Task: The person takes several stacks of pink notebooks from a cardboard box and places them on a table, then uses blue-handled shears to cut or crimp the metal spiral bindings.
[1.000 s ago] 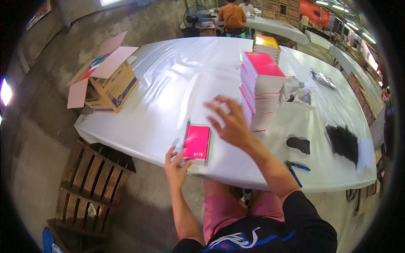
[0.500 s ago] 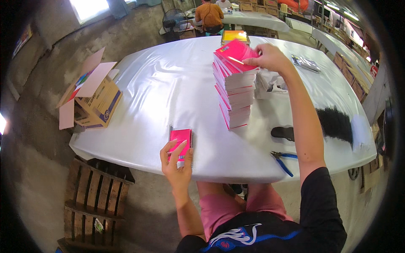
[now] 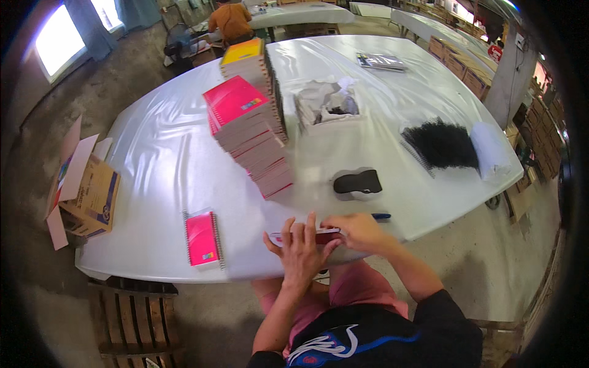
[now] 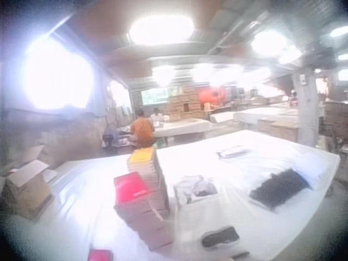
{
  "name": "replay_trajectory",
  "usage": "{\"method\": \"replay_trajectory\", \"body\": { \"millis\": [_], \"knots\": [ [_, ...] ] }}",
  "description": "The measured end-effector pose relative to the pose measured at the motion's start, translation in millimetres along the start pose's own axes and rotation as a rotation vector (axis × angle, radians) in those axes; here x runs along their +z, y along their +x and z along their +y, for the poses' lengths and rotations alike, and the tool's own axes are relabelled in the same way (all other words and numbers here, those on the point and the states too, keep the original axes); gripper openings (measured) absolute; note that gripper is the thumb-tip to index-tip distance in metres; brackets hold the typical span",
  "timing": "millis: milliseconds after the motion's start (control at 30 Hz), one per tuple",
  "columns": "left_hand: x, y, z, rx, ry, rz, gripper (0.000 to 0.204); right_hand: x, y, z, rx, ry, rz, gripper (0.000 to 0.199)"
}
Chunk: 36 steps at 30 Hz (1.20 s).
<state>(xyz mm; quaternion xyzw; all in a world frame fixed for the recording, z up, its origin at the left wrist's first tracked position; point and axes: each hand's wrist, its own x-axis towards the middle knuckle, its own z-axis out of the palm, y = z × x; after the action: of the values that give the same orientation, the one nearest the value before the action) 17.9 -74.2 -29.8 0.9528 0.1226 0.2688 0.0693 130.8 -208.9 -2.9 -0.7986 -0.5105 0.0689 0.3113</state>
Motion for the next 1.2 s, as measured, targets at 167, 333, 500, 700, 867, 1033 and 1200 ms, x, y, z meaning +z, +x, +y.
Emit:
{"method": "replay_trajectory", "body": {
  "millis": [167, 333, 500, 700, 867, 1033, 1200],
  "knots": [
    [8, 9, 6, 0.007, -0.056, 0.218, 0.057, -87, 6, 107, 0.435, 0.056, 0.504, 0.02],
    [13, 10, 11, -0.042, -0.086, 0.271, 0.047, -96, -12, 201, 0.783, -0.905, 0.546, 0.027],
    [10, 9, 1, -0.112, -0.072, 0.339, 0.039, -81, -5, 166, 0.415, -0.369, 0.555, 0.016],
    [9, 6, -10, -0.122, -0.038, 0.367, 0.038, -31, 8, 2, -0.019, 0.298, 0.111, 0.018],
    [7, 5, -8, -0.112, -0.055, 0.342, 0.038, -26, 9, -6, 0.03, 0.343, -0.06, 0.015],
    [5, 7, -8, -0.109, -0.085, 0.332, 0.041, -19, 11, 5, -0.102, 0.346, -0.034, 0.015],
    [1, 9, -9, -0.13, -0.084, 0.246, 0.046, -30, 12, -5, 0.145, 0.345, -0.283, 0.023]
  ]
}}
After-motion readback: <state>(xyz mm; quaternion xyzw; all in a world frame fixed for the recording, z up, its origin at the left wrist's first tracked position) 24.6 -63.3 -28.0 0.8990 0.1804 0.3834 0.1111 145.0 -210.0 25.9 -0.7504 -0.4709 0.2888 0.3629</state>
